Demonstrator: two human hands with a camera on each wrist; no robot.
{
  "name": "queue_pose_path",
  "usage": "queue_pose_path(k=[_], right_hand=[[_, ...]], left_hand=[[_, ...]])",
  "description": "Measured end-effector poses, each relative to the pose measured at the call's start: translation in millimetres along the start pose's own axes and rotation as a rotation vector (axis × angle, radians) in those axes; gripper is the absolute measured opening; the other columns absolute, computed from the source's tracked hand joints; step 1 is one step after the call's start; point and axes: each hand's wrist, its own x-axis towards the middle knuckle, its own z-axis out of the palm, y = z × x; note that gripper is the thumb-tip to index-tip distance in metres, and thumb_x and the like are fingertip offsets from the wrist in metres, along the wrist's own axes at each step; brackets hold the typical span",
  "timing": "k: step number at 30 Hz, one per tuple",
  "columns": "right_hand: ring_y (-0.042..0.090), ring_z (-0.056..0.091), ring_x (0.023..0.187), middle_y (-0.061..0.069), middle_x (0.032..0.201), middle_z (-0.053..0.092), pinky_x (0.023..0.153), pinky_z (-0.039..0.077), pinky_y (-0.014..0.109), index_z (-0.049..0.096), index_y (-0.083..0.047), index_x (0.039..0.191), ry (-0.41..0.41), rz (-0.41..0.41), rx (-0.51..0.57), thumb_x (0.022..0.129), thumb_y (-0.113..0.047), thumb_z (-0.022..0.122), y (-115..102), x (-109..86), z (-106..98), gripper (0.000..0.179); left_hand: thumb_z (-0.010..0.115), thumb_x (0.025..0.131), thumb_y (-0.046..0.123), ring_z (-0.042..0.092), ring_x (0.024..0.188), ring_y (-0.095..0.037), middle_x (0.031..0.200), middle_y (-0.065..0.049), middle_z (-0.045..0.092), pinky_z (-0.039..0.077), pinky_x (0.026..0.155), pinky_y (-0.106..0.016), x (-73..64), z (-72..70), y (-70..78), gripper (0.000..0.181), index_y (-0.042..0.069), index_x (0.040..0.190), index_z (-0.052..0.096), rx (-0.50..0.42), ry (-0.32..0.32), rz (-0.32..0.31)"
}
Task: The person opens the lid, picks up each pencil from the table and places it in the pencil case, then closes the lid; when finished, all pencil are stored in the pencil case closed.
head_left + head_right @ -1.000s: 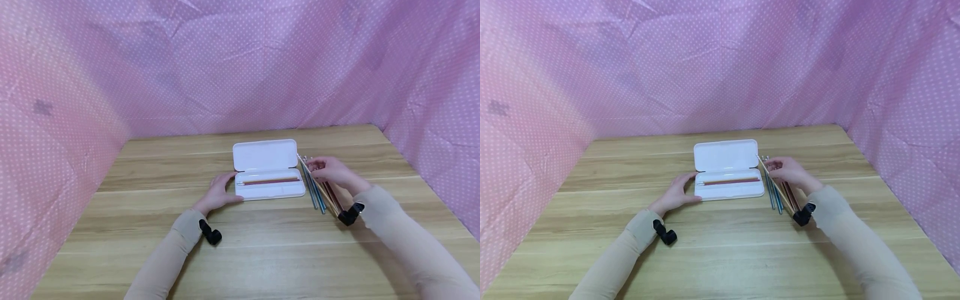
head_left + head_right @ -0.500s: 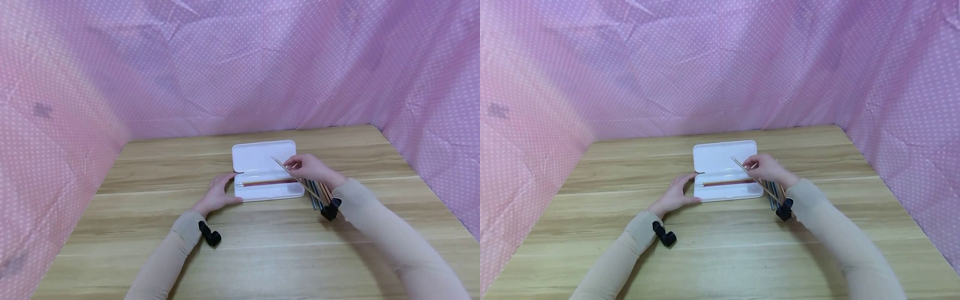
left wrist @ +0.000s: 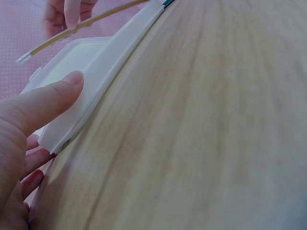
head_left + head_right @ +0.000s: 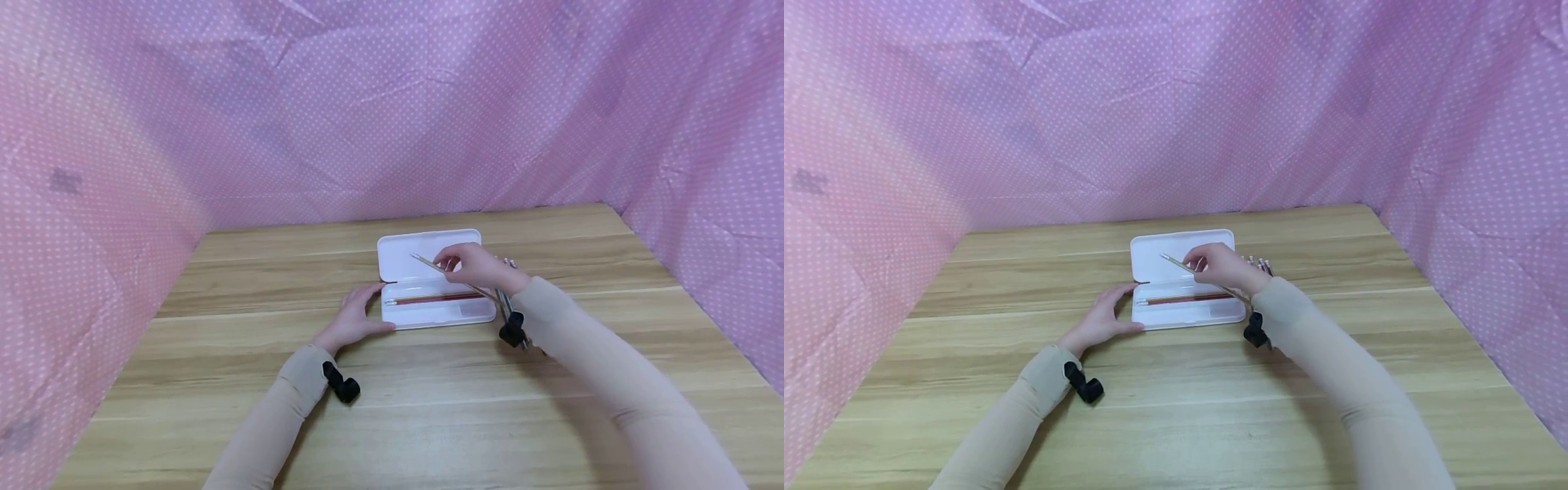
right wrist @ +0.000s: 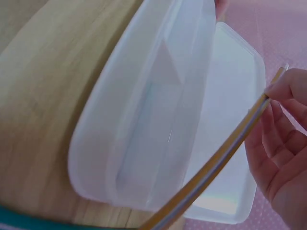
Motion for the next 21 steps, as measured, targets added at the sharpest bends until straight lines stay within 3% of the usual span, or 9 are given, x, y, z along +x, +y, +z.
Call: queue_pose_path(k=[4,10,14,21], right_hand=[[0.021,0.061,0.09,0.009,0.099,0.067,0.077,0.055,0.032,0.067,-0.002,0.11,-0.027,-0.112,-0.049,0.082,0.004,0.063,-3.3,8.3,8.0,0.028],[0.018,0.062,0.087,0.007,0.097,0.068,0.078,0.054,0.031,0.069,-0.004,0.105,-0.065,-0.25,-0.211,0.083,0.002,0.062,-10.7,19.2,18.1,0.024],[0.018,0.062,0.087,0.006,0.096,0.068,0.081,0.052,0.033,0.07,-0.005,0.104,-0.099,-0.267,-0.286,0.084,0.003,0.06,-15.2,24.3,22.6,0.024],[0.017,0.061,0.088,0.004,0.096,0.067,0.088,0.051,0.035,0.07,-0.009,0.105,-0.222,-0.206,-0.412,0.087,-0.001,0.061,-15.8,29.9,31.1,0.021]], left_hand=[[0.083,0.069,0.038,0.034,0.134,-0.03,0.144,-0.011,0.044,0.015,0.114,-0.049,-0.7,-0.2,0.0,0.085,0.014,0.141,0.044,0.014,0.011,0.021],[0.083,0.07,0.038,0.03,0.137,-0.027,0.146,-0.007,0.041,0.013,0.116,-0.048,-2.1,-2.2,1.6,0.085,0.018,0.142,0.042,-0.008,-0.015,-0.028],[0.082,0.07,0.039,0.029,0.137,-0.026,0.147,-0.005,0.04,0.012,0.116,-0.047,-1.8,-2.6,2.1,0.085,0.019,0.142,0.042,0.0,-0.017,-0.031],[0.082,0.07,0.041,0.028,0.138,-0.025,0.148,-0.003,0.039,0.014,0.116,-0.047,-2.3,-0.4,2.1,0.085,0.022,0.143,0.041,-0.011,-0.024,-0.052]])
